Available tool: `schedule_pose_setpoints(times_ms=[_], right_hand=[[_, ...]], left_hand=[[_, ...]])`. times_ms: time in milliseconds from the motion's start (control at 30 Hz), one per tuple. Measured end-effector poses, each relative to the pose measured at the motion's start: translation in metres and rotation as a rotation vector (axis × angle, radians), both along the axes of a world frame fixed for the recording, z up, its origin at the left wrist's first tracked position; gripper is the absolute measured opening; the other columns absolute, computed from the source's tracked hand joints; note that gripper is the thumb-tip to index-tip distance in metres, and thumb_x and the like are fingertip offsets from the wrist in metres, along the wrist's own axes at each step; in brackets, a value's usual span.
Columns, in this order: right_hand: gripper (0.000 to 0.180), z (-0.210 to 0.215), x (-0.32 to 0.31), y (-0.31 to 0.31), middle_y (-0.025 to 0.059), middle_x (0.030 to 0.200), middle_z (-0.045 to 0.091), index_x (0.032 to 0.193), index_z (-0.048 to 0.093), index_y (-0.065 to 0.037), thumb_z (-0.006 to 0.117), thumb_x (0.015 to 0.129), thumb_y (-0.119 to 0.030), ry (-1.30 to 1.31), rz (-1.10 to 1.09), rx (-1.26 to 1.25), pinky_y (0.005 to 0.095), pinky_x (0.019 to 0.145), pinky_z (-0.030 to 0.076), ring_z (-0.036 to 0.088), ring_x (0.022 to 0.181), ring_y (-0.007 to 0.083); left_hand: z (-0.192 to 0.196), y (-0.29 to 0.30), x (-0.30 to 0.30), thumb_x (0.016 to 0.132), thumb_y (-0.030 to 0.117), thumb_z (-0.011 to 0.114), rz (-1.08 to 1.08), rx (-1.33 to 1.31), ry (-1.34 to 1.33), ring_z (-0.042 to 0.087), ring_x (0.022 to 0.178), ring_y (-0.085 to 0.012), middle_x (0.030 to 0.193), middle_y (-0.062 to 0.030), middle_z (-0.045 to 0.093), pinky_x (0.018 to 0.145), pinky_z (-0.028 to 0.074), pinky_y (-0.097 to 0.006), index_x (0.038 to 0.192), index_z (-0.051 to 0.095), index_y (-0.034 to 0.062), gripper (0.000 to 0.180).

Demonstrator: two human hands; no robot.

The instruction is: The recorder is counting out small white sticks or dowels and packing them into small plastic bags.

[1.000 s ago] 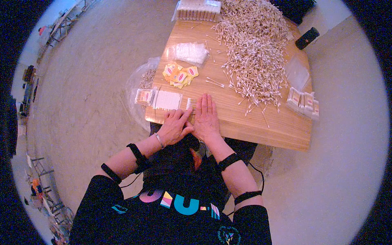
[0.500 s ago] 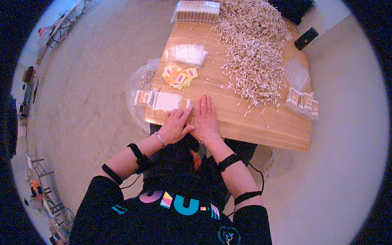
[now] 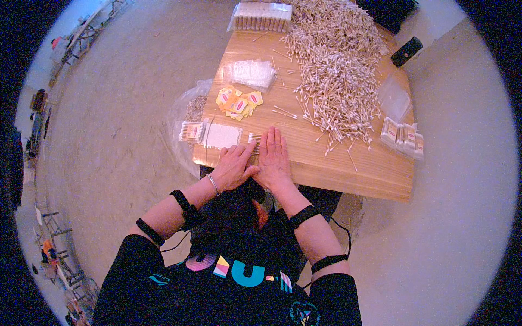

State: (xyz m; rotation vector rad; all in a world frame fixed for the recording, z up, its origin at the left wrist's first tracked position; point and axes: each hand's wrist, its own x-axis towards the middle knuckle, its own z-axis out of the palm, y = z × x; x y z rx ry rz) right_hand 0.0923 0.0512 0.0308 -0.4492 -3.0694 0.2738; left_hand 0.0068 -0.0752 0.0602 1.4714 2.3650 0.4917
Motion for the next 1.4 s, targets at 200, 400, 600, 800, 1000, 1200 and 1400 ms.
schedule_pose_setpoints(times_ms=[200, 400, 600, 800, 1000, 1200, 1400], right_hand=[[0.089, -0.001, 0.001, 0.000, 0.0244, 0.147, 0.007, 0.138, 0.014, 0.008, 0.054, 0.075, -0.041, 0.012, -0.003, -0.014, 0.0437, 0.112, 0.005, 0.004, 0.138, 0.0359], [0.088, 0.002, 0.000, 0.000, 0.0243, 0.147, 0.006, 0.138, 0.012, 0.008, 0.052, 0.077, -0.040, -0.027, -0.001, -0.017, 0.0437, 0.112, 0.005, 0.003, 0.138, 0.0358], [0.086, 0.002, 0.000, -0.001, 0.0246, 0.147, 0.006, 0.138, 0.012, 0.008, 0.050, 0.079, -0.040, -0.035, -0.011, -0.022, 0.0436, 0.112, 0.004, 0.003, 0.138, 0.0359], [0.083, 0.000, 0.000, -0.001, 0.0251, 0.146, 0.008, 0.137, 0.014, 0.009, 0.048, 0.079, -0.038, 0.008, -0.012, 0.000, 0.0441, 0.112, 0.006, 0.005, 0.137, 0.0367], [0.085, 0.002, 0.000, -0.001, 0.0260, 0.145, 0.010, 0.136, 0.016, 0.009, 0.053, 0.077, -0.040, 0.028, -0.001, -0.022, 0.0450, 0.112, 0.008, 0.008, 0.137, 0.0380], [0.085, 0.005, -0.002, -0.003, 0.0260, 0.145, 0.011, 0.136, 0.016, 0.010, 0.053, 0.078, -0.041, 0.025, -0.017, -0.071, 0.0445, 0.112, 0.008, 0.008, 0.137, 0.0370], [0.084, 0.006, -0.004, -0.002, 0.0259, 0.146, 0.009, 0.137, 0.013, 0.009, 0.049, 0.080, -0.041, -0.031, -0.051, -0.093, 0.0440, 0.112, 0.006, 0.005, 0.137, 0.0365]], left_hand=[[-0.002, 0.000, -0.001, 0.084, 0.045, 0.053, -0.004, 0.010, 0.008, 0.049, 0.103, -0.0332, 0.109, -0.0173, 0.052, 0.087, 0.034, -0.044, 0.133, 0.032, 0.0026, 0.068], [0.003, 0.002, 0.000, 0.084, 0.046, 0.051, 0.021, 0.000, 0.026, 0.050, 0.101, -0.0288, 0.108, -0.0153, 0.054, 0.085, 0.035, -0.041, 0.132, 0.033, 0.0020, 0.068], [0.003, 0.006, -0.002, 0.084, 0.043, 0.052, 0.017, -0.030, -0.009, 0.050, 0.102, -0.0321, 0.110, -0.0171, 0.053, 0.085, 0.034, -0.044, 0.135, 0.029, 0.0024, 0.069], [0.005, 0.007, -0.002, 0.085, 0.041, 0.052, 0.026, -0.033, -0.019, 0.050, 0.106, -0.0323, 0.116, -0.0177, 0.052, 0.087, 0.034, -0.044, 0.131, 0.034, 0.0026, 0.063], [-0.007, 0.008, -0.005, 0.083, 0.029, 0.056, 0.112, 0.067, -0.083, 0.054, 0.101, -0.0339, 0.108, -0.0185, 0.057, 0.084, 0.036, -0.046, 0.131, 0.034, 0.0026, 0.059], [-0.011, 0.016, -0.010, 0.081, 0.025, 0.058, 0.215, 0.093, -0.121, 0.059, 0.086, -0.0360, 0.091, -0.0174, 0.063, 0.076, 0.040, -0.046, 0.129, 0.037, 0.0028, 0.057], [-0.006, 0.020, -0.010, 0.078, 0.023, 0.060, 0.179, 0.025, -0.077, 0.057, 0.093, -0.0309, 0.099, -0.0197, 0.059, 0.078, 0.040, -0.044, 0.124, 0.042, 0.0037, 0.052]])
